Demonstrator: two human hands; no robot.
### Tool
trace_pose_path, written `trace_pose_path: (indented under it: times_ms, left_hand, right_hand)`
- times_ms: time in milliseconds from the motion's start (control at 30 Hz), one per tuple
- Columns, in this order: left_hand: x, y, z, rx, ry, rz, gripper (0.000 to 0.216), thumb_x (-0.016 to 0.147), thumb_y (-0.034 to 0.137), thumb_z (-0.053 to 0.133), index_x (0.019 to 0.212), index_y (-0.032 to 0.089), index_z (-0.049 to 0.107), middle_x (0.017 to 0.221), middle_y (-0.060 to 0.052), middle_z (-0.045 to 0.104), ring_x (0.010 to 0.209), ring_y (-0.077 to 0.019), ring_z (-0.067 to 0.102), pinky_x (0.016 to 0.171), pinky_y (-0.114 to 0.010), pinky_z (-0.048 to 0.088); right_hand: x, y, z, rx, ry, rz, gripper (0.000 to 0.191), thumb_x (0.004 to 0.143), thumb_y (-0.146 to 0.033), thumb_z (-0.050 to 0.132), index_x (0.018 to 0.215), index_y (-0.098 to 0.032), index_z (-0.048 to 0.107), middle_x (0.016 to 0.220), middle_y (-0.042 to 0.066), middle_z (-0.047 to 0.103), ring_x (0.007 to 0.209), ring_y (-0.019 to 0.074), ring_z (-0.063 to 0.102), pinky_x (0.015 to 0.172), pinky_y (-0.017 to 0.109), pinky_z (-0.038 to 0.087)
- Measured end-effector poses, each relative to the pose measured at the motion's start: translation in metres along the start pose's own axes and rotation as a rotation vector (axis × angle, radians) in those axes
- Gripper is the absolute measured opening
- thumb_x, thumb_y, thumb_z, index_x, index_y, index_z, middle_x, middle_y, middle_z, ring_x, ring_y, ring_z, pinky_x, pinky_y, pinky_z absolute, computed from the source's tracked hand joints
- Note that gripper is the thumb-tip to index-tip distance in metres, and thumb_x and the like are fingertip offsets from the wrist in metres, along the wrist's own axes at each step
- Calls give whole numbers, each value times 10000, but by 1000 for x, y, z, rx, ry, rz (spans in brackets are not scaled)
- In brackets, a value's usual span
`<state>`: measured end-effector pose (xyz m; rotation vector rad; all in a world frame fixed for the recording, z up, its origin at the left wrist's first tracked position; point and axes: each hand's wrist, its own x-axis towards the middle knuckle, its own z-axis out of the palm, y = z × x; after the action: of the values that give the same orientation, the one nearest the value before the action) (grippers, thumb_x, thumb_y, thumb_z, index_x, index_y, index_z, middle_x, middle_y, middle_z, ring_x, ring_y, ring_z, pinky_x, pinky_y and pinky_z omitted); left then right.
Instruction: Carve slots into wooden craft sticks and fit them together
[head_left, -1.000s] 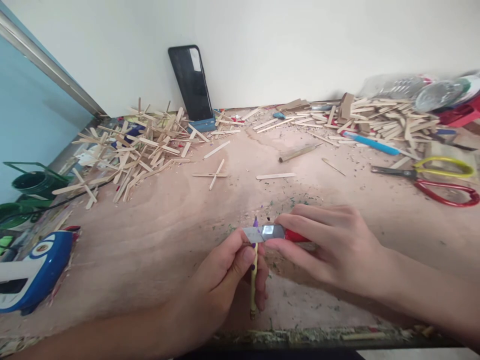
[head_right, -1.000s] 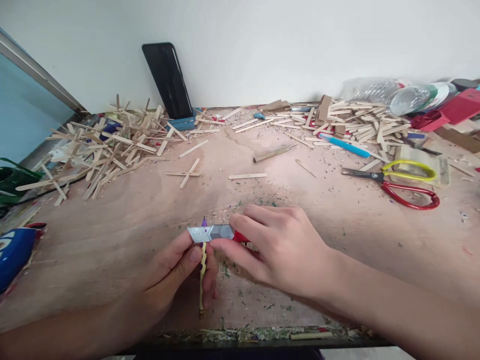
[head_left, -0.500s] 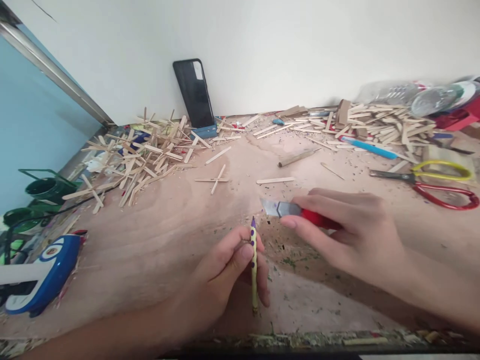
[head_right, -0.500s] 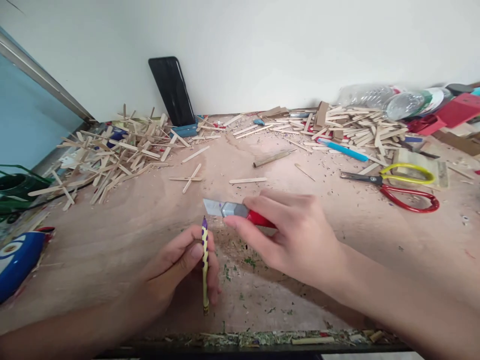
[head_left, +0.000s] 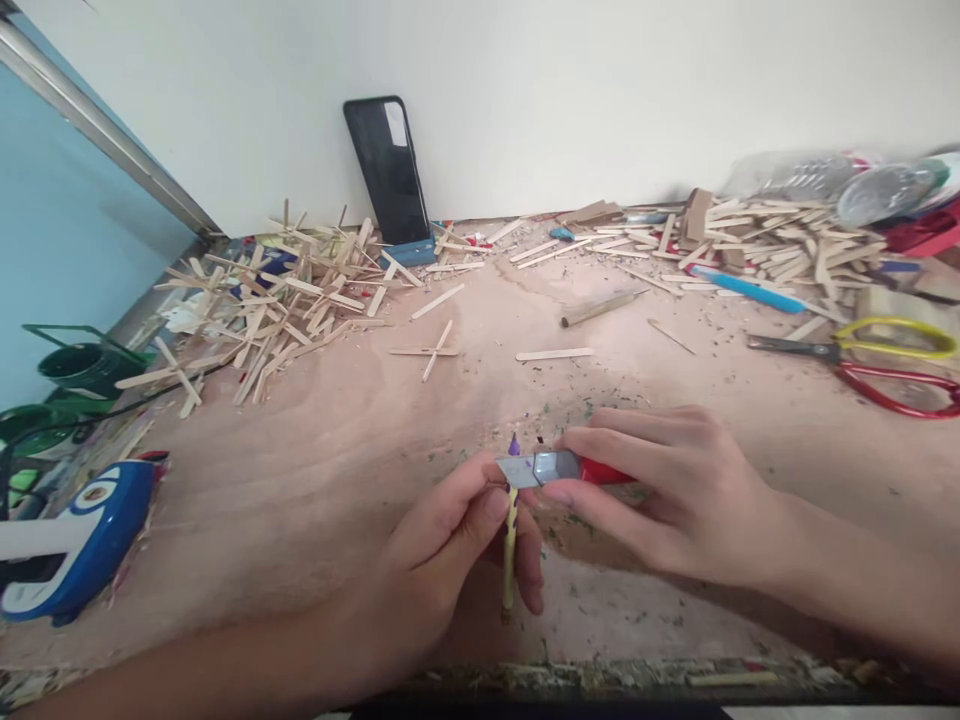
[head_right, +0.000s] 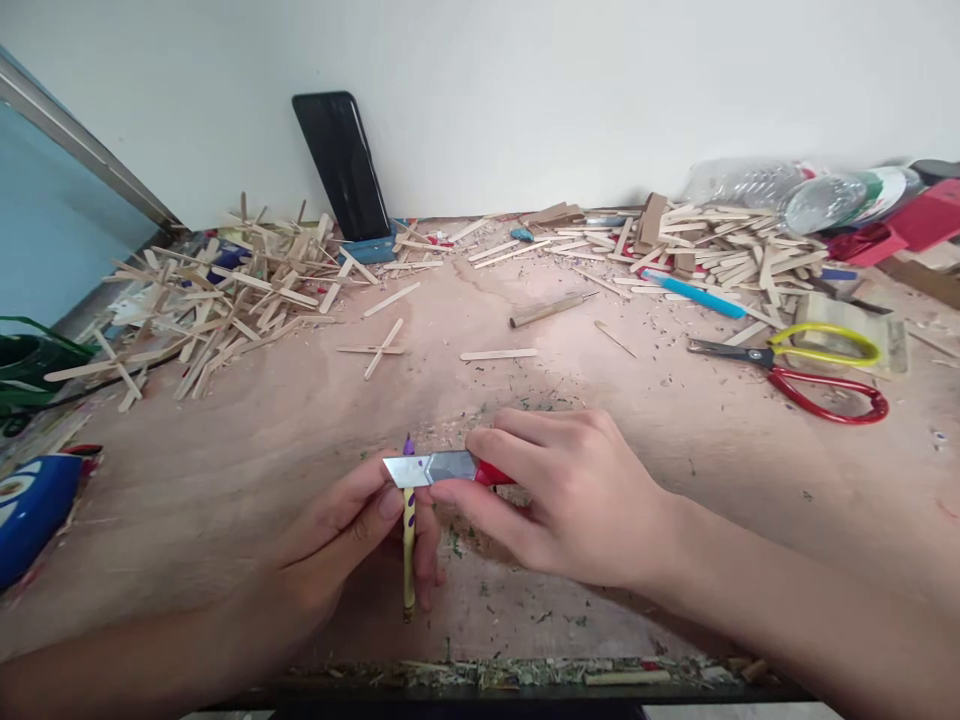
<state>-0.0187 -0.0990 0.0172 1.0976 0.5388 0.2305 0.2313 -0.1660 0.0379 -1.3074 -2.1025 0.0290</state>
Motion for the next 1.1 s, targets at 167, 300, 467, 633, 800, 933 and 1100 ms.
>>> trace_pose_path:
  times_ms: [167, 300, 467, 633, 800, 933, 1100]
  left_hand:
    - [-1, 2, 1, 34, -8, 12, 384, 1226, 570, 478, 1155, 229, 642, 891, 32, 741, 839, -121, 704, 902, -286, 541]
    - [0, 4, 3, 25, -15, 23, 441, 1195, 630, 520, 1062, 222, 616, 842, 47, 682, 793, -118, 670, 896, -289, 563]
    - [2, 6, 5, 7, -26, 12, 476, 1173, 659, 554, 1021, 210, 599, 828, 40, 659, 781, -115, 646, 891, -280, 566]
    - [1, 9, 7, -27, -30, -13, 488, 1161, 675, 569, 1017, 209, 579, 822, 41, 648, 767, -112, 644, 857, -271, 566]
    - [0, 10, 7, -45, -22, -39, 501, 1144, 689, 596, 1012, 206, 576, 828, 41, 645, 763, -119, 653, 872, -297, 593]
    - [0, 7, 7, -54, -19, -40, 513, 1137, 711, 593, 1025, 210, 574, 819, 52, 643, 746, -107, 643, 890, -292, 597]
    - [0, 5, 7, -41, -17, -38, 503, 1144, 709, 575, 1026, 219, 576, 819, 51, 647, 757, -112, 653, 902, -291, 599]
  right_hand:
    - [0, 0, 1, 13, -17, 7, 353, 1187, -391, 633, 918, -165, 675, 714, -15, 598, 591, 94, 487, 569, 283, 342]
    - [0, -1, 1, 9, -21, 11, 353, 1194, -393, 617, 949, -152, 696, 723, -12, 609, 592, 92, 503, 564, 293, 351]
    - [-2, -1, 1, -5, -13, 14, 357, 1189, -395, 629, 930, -158, 690, 718, -9, 614, 593, 95, 509, 565, 290, 358]
    - [-1, 0, 1, -17, -6, 13, 330, 1181, -386, 645, 935, -168, 677, 738, -9, 626, 608, 95, 513, 575, 283, 373]
    - [0, -1, 0, -38, 0, 6, 325, 1176, -382, 654, 942, -159, 687, 736, -17, 608, 603, 95, 493, 575, 288, 372]
    - [-2, -1, -1, -61, 11, -7, 346, 1181, -391, 645, 926, -161, 688, 731, -14, 611, 598, 97, 500, 574, 291, 374]
    - [-3, -3, -1, -87, 19, -13, 341, 1183, -393, 640, 943, -157, 697, 728, -12, 619, 587, 97, 516, 567, 282, 380]
